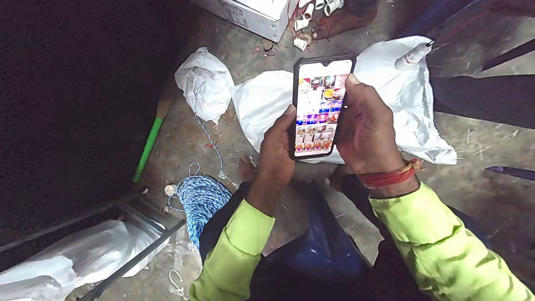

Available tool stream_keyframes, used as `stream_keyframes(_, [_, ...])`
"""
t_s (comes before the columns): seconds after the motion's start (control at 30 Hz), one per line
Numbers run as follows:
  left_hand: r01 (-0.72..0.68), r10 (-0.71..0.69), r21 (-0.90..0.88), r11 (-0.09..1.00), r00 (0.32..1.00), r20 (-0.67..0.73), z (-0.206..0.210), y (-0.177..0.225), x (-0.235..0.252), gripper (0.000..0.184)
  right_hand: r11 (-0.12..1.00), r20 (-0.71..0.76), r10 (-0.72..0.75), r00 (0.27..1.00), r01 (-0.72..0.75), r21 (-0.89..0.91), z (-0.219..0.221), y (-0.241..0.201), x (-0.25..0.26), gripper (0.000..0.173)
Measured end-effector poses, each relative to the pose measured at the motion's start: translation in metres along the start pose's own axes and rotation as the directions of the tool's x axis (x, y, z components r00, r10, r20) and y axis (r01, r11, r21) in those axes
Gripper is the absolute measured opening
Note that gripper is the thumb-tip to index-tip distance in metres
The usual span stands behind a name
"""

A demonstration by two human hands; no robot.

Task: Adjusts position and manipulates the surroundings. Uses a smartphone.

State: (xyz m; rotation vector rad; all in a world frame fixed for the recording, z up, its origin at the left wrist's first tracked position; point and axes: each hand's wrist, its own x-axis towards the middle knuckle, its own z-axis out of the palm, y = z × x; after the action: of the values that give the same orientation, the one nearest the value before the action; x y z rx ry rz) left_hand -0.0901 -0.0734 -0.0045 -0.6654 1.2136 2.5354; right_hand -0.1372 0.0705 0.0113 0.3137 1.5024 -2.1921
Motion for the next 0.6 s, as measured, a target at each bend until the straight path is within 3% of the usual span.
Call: stream_keyframes(0.6, [-0.01,0.01,-0.026,1.0,1.0,0.007,0.001,-0.0029,0.0025,0.037,0.998,-0.043,0.047,0.998,-0.045,0.047,-0.0005,-0.0014,0.0006,0.042])
